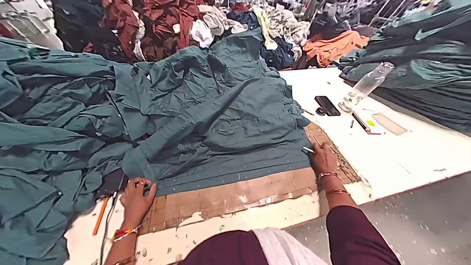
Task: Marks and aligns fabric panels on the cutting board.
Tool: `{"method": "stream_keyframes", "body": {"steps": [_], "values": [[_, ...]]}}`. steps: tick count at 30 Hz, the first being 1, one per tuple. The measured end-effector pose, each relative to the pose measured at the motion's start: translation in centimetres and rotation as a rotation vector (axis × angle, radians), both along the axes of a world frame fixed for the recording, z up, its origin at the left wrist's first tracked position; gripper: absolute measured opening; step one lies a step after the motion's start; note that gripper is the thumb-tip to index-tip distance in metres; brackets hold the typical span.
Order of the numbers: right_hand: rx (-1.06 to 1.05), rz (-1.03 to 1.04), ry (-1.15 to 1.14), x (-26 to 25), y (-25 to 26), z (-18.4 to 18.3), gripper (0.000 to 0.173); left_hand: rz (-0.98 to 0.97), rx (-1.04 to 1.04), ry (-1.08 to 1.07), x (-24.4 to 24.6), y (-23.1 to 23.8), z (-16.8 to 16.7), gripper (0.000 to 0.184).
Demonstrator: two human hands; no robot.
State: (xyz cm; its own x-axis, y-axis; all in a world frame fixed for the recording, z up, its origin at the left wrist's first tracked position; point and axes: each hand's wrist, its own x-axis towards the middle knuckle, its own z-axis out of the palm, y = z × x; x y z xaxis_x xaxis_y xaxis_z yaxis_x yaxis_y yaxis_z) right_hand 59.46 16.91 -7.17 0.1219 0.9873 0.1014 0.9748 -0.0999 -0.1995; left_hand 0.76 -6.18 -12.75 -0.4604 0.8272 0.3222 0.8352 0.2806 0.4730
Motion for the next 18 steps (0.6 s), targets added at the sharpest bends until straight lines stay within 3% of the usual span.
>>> {"method": "stream_keyframes", "body": {"steps": [2, 5, 7, 10, 14, 16, 18], "values": [[-0.021, -0.164, 0.035, 2.7, 1.8, 0.2, 0.041, -0.080, 0.065, -0.012, -0.4, -0.7, -0.6, 0.040], [-0.112, -0.396, 0.138, 4.2, 3.1, 1.7, 0.068, -0.230, 0.019, -0.094, -0.8, -2.7, -0.8, 0.048], [-0.215, -0.330, 0.181, 3.3, 2.3, 2.0, 0.077, -0.235, 0.010, -0.129, -0.5, -3.7, -0.7, 0.052], [-0.265, -0.155, 0.179, -2.7, -1.4, 1.1, 0.089, -0.154, 0.005, -0.142, 0.4, -3.3, -0.3, 0.036], [-0.227, -0.034, 0.059, -10.7, -5.7, 0.1, 0.053, -0.023, -0.105, -0.019, 1.7, -0.4, 1.3, 0.027], [-0.232, 0.049, 0.323, -11.3, -6.3, 2.7, 0.042, 0.060, -0.198, 0.002, 2.0, 0.1, 3.5, 0.029], [-0.082, 0.128, 0.656, -8.9, -7.0, 7.2, 0.050, 0.169, -0.043, -0.021, 1.9, -0.7, 6.1, 0.030]]}}
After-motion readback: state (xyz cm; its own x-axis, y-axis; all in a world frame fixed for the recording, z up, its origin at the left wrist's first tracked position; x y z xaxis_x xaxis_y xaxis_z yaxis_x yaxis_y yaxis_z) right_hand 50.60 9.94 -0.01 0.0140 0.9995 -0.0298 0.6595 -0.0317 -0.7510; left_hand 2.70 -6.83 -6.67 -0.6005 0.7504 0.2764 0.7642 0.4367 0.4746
